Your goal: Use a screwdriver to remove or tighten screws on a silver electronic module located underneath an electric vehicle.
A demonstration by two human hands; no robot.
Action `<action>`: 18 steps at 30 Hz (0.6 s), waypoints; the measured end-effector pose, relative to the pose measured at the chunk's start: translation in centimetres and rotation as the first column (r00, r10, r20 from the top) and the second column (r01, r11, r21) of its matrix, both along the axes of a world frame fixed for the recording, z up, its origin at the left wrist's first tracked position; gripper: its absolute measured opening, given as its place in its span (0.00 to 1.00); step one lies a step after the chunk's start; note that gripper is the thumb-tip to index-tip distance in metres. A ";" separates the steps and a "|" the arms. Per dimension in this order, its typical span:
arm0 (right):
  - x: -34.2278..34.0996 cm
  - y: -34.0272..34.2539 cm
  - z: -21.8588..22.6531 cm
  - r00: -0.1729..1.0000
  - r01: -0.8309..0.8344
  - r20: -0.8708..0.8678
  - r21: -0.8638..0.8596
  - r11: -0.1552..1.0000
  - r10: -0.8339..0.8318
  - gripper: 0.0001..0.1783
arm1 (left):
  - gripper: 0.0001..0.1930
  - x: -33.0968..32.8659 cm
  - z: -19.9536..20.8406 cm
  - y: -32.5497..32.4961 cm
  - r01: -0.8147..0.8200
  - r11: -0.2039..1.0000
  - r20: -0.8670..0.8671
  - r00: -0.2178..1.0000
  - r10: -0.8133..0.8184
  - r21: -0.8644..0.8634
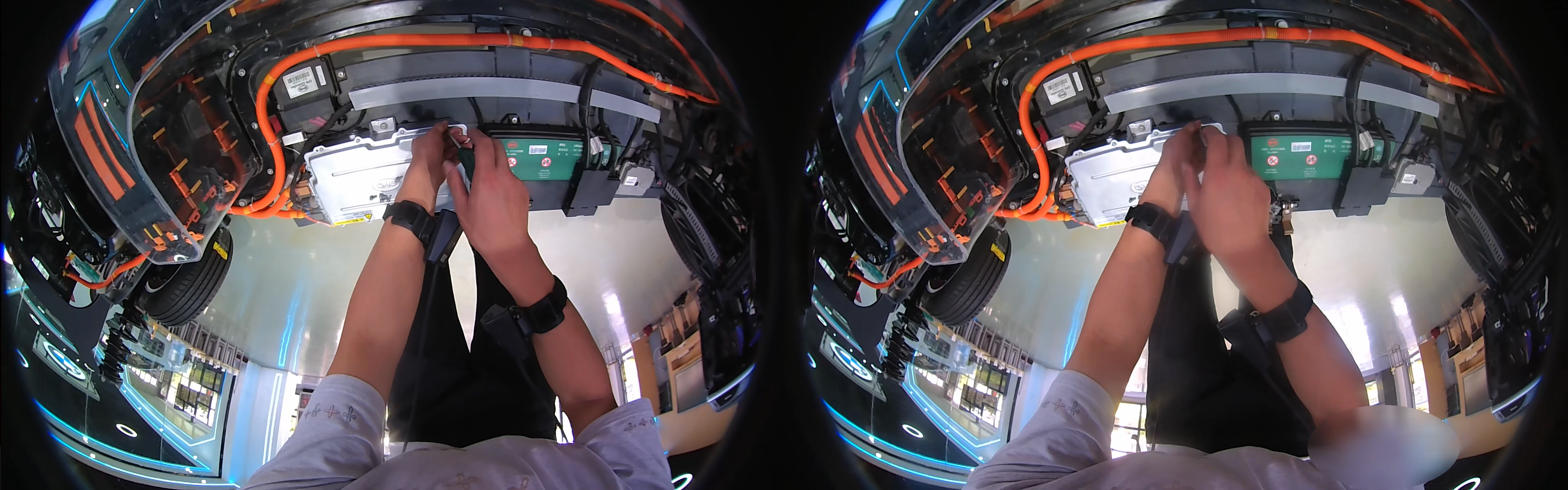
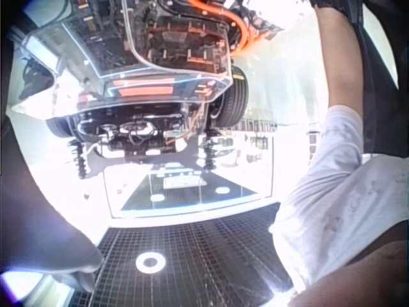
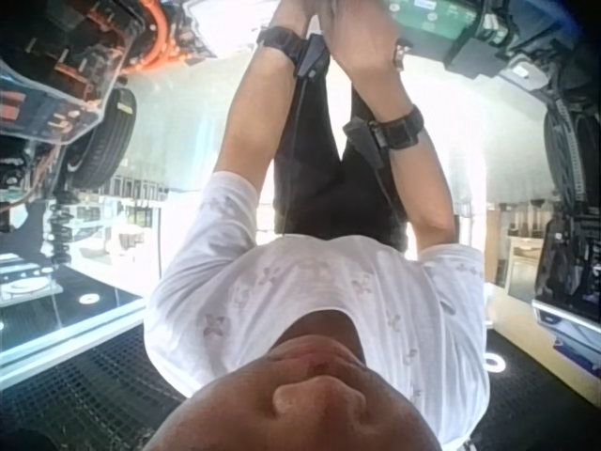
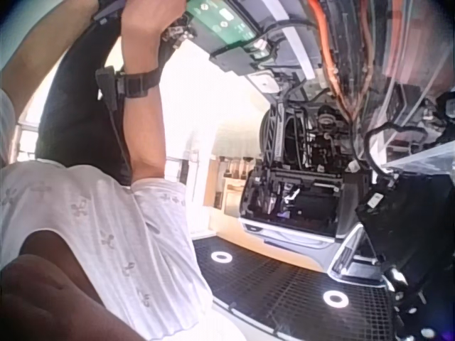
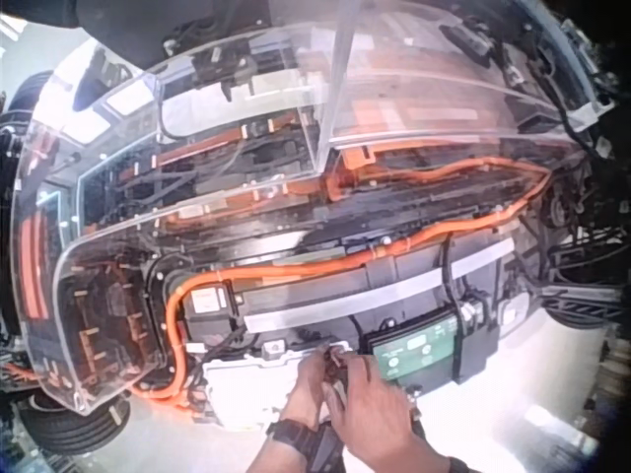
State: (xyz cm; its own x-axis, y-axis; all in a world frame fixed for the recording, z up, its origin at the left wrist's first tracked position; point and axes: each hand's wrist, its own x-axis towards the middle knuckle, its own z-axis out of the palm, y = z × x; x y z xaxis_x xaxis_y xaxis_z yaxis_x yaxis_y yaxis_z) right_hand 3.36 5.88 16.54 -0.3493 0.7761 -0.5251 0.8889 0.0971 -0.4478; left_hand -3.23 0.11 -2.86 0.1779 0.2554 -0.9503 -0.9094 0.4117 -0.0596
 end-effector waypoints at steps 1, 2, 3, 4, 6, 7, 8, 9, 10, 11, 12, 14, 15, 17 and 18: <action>0.2 -0.1 -0.2 0.993 0.106 0.051 -0.037 0.994 -0.104 0.24 | 0.14 0.2 0.7 0.5 0.033 0.999 -0.014 0.999 -0.033 -0.032; 0.8 0.2 -0.4 0.992 0.110 0.059 -0.033 0.993 -0.108 0.24 | 0.14 0.5 1.4 1.1 0.066 0.996 -0.027 0.997 -0.068 -0.063; 1.2 0.5 -0.4 1.000 0.027 0.015 0.007 1.000 -0.027 0.23 | 0.14 0.5 1.5 1.0 0.068 0.996 -0.030 0.997 -0.070 -0.064; 1.4 0.7 -0.4 0.998 -0.054 -0.024 0.051 0.997 0.055 0.21 | 0.15 0.4 1.7 1.0 0.077 0.995 -0.055 0.995 -0.081 -0.063; 1.0 0.9 0.1 0.997 -0.030 -0.066 0.038 0.999 0.033 0.21 | 0.15 0.1 1.4 0.8 0.087 0.994 -0.088 0.992 -0.093 -0.063; 0.6 0.8 0.3 0.994 -0.012 -0.108 0.022 1.000 0.015 0.20 | 0.16 -0.5 0.8 0.3 0.042 0.998 -0.054 0.998 -0.045 -0.051; 0.2 0.6 0.2 0.993 -0.012 -0.118 0.021 1.000 0.014 0.20 | 0.16 -1.0 0.2 -0.2 -0.003 0.999 -0.020 1.000 0.002 -0.041; 0.6 0.4 -0.3 0.993 0.061 -0.103 -0.023 0.998 -0.063 0.20 | 0.16 -0.4 0.4 0.1 0.003 0.999 -0.006 1.000 -0.003 -0.037; 1.0 0.4 -0.7 0.986 0.134 -0.088 -0.066 0.989 -0.140 0.21 | 0.16 0.1 1.1 0.4 0.020 0.999 -0.041 0.999 -0.022 -0.032; 1.6 0.5 -0.7 0.986 0.141 -0.078 -0.062 0.988 -0.146 0.21 | 0.15 0.5 1.7 0.9 0.038 0.999 -0.075 0.996 -0.040 -0.026; 1.8 0.7 -0.6 0.995 0.044 -0.093 -0.034 0.998 -0.047 0.21 | 0.15 0.5 1.9 1.0 0.041 0.999 -0.076 0.996 -0.043 -0.027; 2.0 0.7 -0.6 0.994 -0.049 -0.103 -0.005 0.999 0.049 0.20 | 0.15 0.6 2.3 1.2 0.022 0.999 -0.094 0.995 -0.026 -0.037; 1.8 0.6 -0.5 0.989 -0.036 -0.144 0.017 0.999 0.038 0.19 | 0.15 0.3 1.9 1.1 0.023 0.999 -0.100 0.995 -0.027 -0.037; 0.9 0.1 -0.6 0.979 -0.025 -0.200 0.035 0.999 0.031 0.18 | 0.14 -0.7 0.4 0.5 0.044 0.994 -0.069 0.996 -0.050 -0.096; 0.9 -0.1 -0.7 0.989 0.028 -0.145 -0.016 0.999 -0.030 0.17 | 0.14 -0.4 0.5 0.6 0.046 0.994 -0.063 0.997 -0.052 -0.096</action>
